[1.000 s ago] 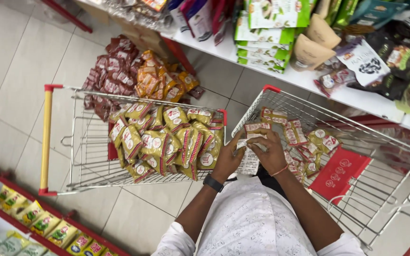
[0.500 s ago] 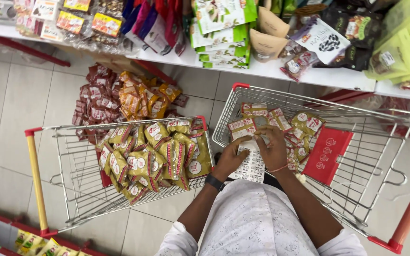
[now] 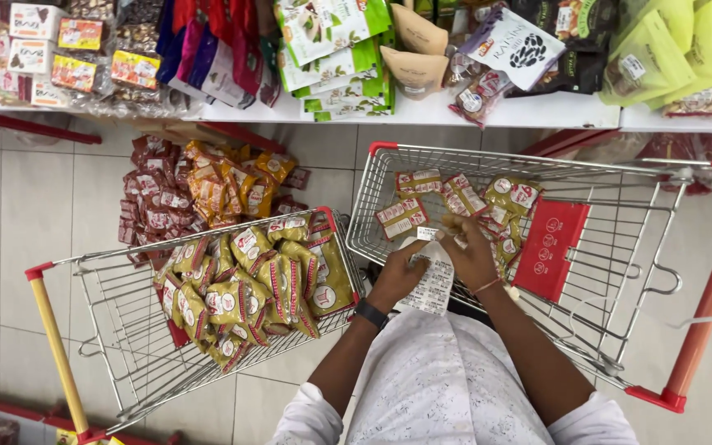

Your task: Sorting and checking food packets in a shopping cart against a receipt.

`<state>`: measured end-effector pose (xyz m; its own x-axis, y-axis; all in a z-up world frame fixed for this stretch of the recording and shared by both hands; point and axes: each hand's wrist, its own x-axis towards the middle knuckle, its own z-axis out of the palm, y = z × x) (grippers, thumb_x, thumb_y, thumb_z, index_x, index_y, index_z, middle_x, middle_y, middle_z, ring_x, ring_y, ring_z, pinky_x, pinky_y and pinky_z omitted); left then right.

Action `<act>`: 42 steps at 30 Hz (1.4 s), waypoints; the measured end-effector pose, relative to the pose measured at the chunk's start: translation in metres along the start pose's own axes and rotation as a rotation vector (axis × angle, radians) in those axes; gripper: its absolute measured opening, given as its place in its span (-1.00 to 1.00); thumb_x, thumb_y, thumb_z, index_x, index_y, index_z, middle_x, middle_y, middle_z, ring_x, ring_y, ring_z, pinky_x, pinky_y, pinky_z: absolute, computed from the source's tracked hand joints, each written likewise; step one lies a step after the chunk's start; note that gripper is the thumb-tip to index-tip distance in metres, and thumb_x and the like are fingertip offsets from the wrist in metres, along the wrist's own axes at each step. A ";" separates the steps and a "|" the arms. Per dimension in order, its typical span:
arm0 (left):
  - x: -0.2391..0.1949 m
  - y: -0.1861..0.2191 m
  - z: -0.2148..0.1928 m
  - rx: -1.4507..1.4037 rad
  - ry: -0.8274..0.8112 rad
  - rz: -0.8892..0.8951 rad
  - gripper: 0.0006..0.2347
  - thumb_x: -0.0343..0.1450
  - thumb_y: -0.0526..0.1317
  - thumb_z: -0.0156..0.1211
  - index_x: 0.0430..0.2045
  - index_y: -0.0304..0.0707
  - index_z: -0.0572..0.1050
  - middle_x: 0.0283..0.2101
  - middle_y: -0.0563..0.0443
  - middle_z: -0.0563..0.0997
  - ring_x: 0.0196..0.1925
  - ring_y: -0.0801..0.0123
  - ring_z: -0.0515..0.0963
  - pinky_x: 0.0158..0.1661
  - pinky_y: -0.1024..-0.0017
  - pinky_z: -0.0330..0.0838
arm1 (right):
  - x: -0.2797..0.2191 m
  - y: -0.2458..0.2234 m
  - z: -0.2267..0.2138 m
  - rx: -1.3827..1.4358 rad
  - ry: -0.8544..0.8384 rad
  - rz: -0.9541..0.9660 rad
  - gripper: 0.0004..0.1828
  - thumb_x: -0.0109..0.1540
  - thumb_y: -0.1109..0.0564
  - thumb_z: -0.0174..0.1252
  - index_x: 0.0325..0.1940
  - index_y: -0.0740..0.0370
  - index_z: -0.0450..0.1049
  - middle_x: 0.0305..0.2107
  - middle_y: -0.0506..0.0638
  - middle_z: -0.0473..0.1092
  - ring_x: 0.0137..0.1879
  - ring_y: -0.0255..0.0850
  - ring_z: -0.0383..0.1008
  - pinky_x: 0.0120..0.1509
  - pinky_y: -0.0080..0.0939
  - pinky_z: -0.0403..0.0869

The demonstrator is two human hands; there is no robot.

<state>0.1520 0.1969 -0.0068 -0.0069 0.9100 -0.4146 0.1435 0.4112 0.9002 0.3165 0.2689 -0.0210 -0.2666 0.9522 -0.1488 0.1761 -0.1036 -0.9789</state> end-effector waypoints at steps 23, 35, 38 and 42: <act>0.016 -0.101 0.044 0.060 0.187 -0.139 -0.71 0.46 -0.37 0.12 0.09 -0.25 0.55 -0.17 -0.10 0.72 -0.46 0.55 0.46 -0.37 0.50 0.42 | 0.001 0.167 -0.036 0.279 0.157 0.688 -0.51 0.17 0.28 0.25 0.18 0.13 0.37 -0.20 -0.04 0.39 -0.19 -0.25 0.50 -0.25 -0.09 0.56; 0.020 -0.085 0.057 0.103 0.401 -0.151 -0.68 0.48 -0.35 0.09 0.15 -0.32 0.49 -0.19 -0.18 0.65 -0.45 0.43 0.45 -0.40 0.44 0.37 | 0.066 0.254 -0.036 -0.990 -0.185 -0.130 -0.17 0.16 0.30 0.23 0.54 0.14 0.23 0.22 0.25 0.27 0.32 0.21 0.24 0.41 0.31 0.21; 0.014 -0.085 0.061 0.128 0.417 -0.120 -0.67 0.49 -0.34 0.07 0.17 -0.36 0.47 -0.15 -0.26 0.65 -0.31 0.31 0.58 -0.25 0.38 0.47 | 0.073 0.262 -0.033 -1.199 -0.182 -0.305 -0.21 0.21 0.29 0.24 0.55 0.16 0.23 0.30 0.20 0.24 0.41 0.15 0.22 0.49 0.25 0.21; 0.016 -0.089 0.064 0.241 0.457 -0.012 -0.68 0.50 -0.34 0.09 0.16 -0.43 0.46 -0.04 -0.39 0.62 -0.05 -0.01 0.66 -0.04 0.24 0.53 | 0.095 0.249 -0.032 -1.151 -0.241 -0.382 -0.19 0.14 0.17 0.25 0.48 0.27 0.21 0.27 0.31 0.20 0.37 0.24 0.20 0.46 0.31 0.19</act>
<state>0.2025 0.1714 -0.1018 -0.4338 0.8578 -0.2756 0.3643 0.4468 0.8171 0.3652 0.3423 -0.2749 -0.6302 0.7762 -0.0217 0.7469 0.5984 -0.2899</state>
